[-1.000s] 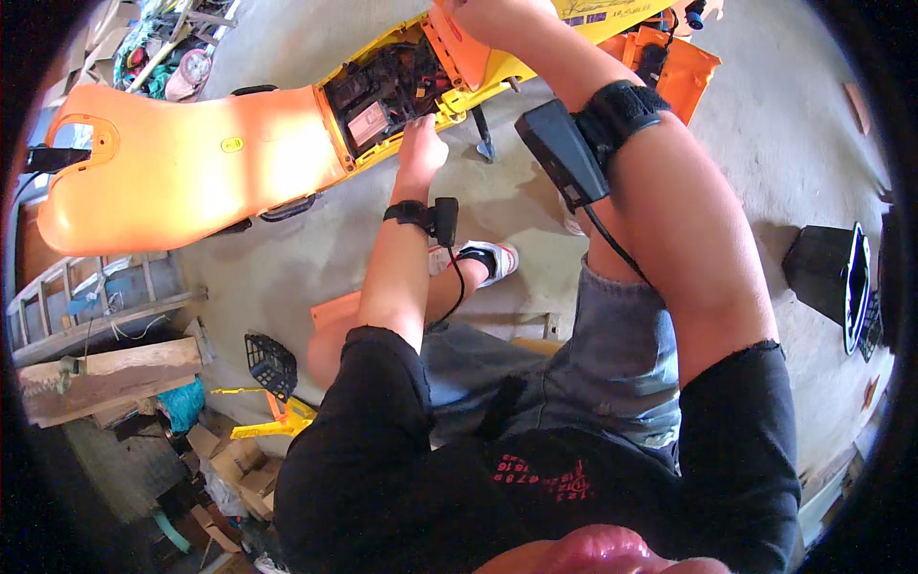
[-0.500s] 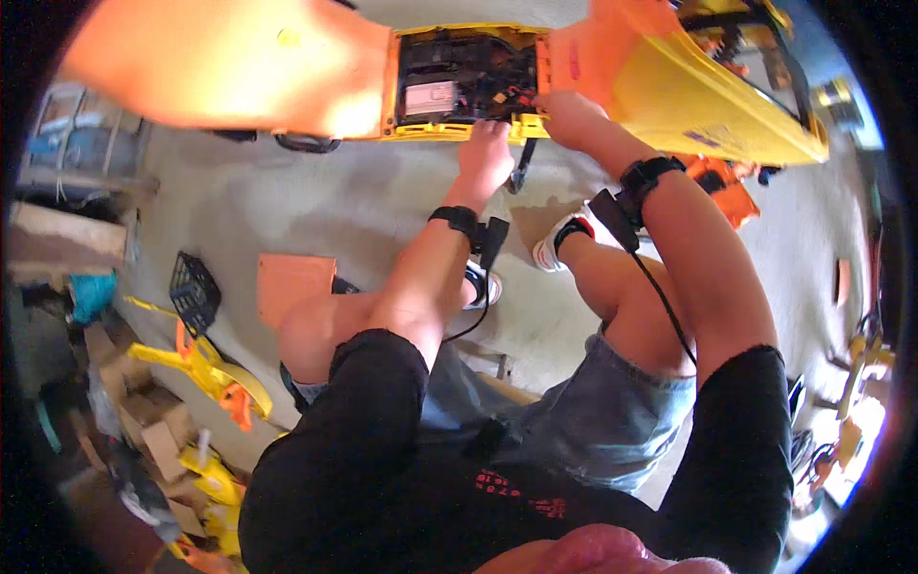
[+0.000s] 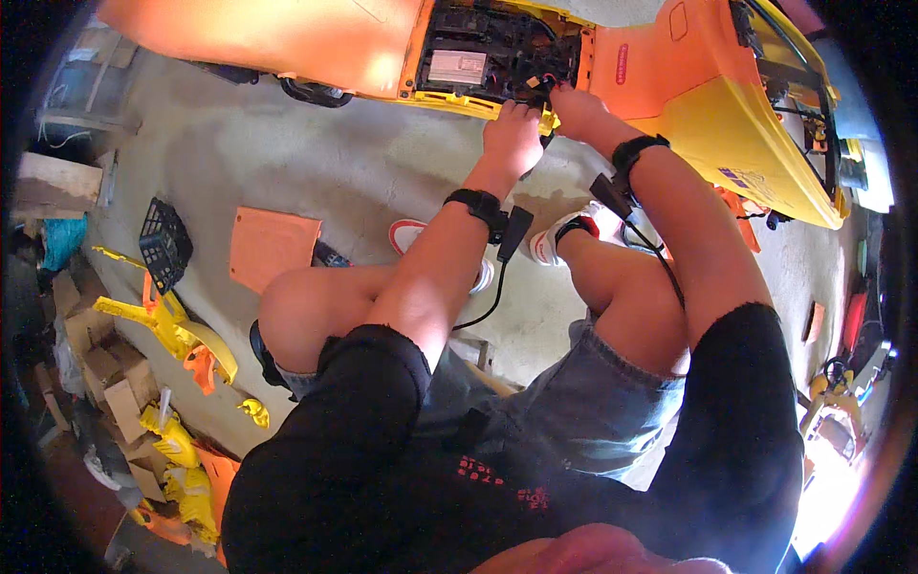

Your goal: Repairing a yellow scooter using an electric drill to remove or install internal components.

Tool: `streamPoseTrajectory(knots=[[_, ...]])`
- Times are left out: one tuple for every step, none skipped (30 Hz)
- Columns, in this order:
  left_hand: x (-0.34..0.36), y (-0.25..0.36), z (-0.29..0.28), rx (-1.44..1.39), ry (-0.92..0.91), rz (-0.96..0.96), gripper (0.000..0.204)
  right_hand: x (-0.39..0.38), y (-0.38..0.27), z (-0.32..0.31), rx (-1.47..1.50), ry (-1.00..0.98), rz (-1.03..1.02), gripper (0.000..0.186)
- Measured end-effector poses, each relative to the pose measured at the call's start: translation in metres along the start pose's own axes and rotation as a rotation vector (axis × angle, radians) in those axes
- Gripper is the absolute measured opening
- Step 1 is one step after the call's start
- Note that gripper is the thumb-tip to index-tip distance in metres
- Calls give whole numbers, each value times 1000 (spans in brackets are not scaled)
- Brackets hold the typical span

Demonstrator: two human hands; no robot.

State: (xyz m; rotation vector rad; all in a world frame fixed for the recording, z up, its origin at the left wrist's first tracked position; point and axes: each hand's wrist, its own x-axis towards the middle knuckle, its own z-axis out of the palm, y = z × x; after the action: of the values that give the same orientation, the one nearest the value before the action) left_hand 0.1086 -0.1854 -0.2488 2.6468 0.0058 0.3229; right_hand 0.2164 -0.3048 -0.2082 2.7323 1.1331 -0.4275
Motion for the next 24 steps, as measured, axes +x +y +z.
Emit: streamPoseTrajectory(knots=[[-1, -2, 0, 4, -5, 2, 33, 0, -6, -2, 7, 0, 1, 28], [-1, -3, 1, 14, 18, 9, 33, 0, -10, -6, 40, 1, 48, 26], [-2, -4, 1, 24, 42, 14, 34, -1, -12, -9, 71, 1, 92, 23], [-2, -7, 1, 28, 39, 14, 34, -2, -12, -13, 76, 1, 91, 23], [0, -10, 1, 33, 60, 34, 33, -1, -11, -20, 70, -9, 71, 22], [-1, -8, 1, 30, 76, 55, 32, -3, -8, -20, 63, -27, 57, 21], [-3, -5, 1, 26, 69, 55, 32, -5, -5, -20, 66, -33, 60, 21], [-3, -2, 2, 39, 64, 55, 31, -7, -4, -20, 46, -52, 50, 21], [-2, -3, 1, 59, 66, 55, 30, -6, -4, -22, 26, -62, 35, 21], [-1, -5, 1, 66, 72, 67, 29, -7, -4, -23, 27, -59, 34, 21], [-1, -5, 2, 68, 73, 68, 29, -8, -4, -24, 27, -55, 18, 21], [-1, -8, 2, 73, 83, 69, 29, -8, -7, -25, 28, -51, -2, 21], [-1, -10, 2, 78, 92, 69, 29, -8, -9, -26, 30, -49, -7, 21], [-1, -12, 3, 84, 92, 65, 29, -10, -12, -27, 19, -46, -10, 21], [-2, -13, 2, 69, 83, 51, 28, -10, -15, -26, 9, -44, -18, 21], [-3, -15, 1, 55, 74, 36, 27, -10, -16, -27, 13, -42, -30, 21], [-4, -14, 2, 67, 74, 25, 27, -12, -16, -27, 18, -54, -10, 22], [-3, -12, 1, 68, 64, 16, 26, -11, -16, -30, 22, -59, 3, 22], [-1, -10, 2, 66, 52, 8, 26, -9, -14, -28, 26, -51, -15, 22], [1, -9, 3, 74, 41, 11, 26, -9, -10, -27, 32, -61, 6, 23], [1, -3, 5, 82, 38, -6, 28, -10, -3, -21, 39, -80, 35, 24], [1, -1, 6, 71, 39, -19, 28, -11, 1, -19, 41, -78, 21, 24], [1, 0, 6, 59, 42, -30, 28, -12, 5, -18, 70, -22, 15, 26], [1, -2, 6, 74, 57, -36, 27, -12, 4, -24, 97, 40, 4, 27]])
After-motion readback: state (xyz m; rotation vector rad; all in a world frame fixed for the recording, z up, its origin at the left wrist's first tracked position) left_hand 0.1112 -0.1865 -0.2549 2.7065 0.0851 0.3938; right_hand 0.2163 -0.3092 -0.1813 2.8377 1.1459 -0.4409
